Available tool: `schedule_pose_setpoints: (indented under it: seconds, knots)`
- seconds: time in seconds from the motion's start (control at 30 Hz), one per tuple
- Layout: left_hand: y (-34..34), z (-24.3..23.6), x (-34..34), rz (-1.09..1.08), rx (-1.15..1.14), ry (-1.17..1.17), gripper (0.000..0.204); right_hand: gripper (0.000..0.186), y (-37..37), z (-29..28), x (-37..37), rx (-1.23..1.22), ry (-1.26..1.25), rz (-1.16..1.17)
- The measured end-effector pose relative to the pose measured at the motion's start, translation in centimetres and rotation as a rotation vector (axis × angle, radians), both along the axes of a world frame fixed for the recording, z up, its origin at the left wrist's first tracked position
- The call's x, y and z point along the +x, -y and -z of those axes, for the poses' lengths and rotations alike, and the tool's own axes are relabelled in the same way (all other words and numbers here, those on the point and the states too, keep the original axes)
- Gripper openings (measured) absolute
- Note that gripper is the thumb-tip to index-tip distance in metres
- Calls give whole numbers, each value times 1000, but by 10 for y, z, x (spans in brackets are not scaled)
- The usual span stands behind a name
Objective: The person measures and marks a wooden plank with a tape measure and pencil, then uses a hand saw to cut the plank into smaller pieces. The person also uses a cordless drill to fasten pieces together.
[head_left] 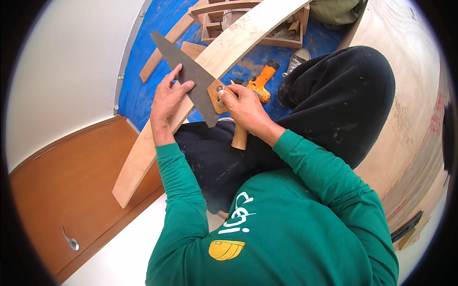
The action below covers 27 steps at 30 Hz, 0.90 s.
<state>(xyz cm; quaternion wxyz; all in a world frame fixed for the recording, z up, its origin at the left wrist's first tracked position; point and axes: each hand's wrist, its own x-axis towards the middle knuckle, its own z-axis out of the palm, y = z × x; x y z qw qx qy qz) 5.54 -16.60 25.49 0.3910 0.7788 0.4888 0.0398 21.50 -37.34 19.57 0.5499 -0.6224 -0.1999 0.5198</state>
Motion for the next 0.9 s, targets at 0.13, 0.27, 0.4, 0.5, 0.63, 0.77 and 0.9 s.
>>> schedule_pose_setpoints:
  seconds: [0.13, 0.27, 0.4, 0.5, 0.63, 0.77, 0.9]
  knots:
    - [0, 2, -1, -14, -7, 16, 81, 48, 0, 2, -1, 22, -5, 10]
    - [-1, 4, -3, -26, -31, 28, 81, 48, 0, 0, 0, 24, -2, 9]
    - [-2, 4, -4, -33, -30, 35, 80, 48, 0, 1, 0, 23, 7, 7]
    - [0, 3, -2, -31, -30, 48, 80, 49, -1, 5, -1, 30, -4, 11]
    - [2, 0, 0, -56, -84, 67, 82, 42, 1, 2, -1, 45, 183, 22]
    - [3, -2, 1, -37, -26, 11, 84, 49, 8, -17, 21, 158, 695, 49]
    - [5, -3, 0, -40, -28, 43, 84, 61, -12, -29, 66, 334, 1074, -78]
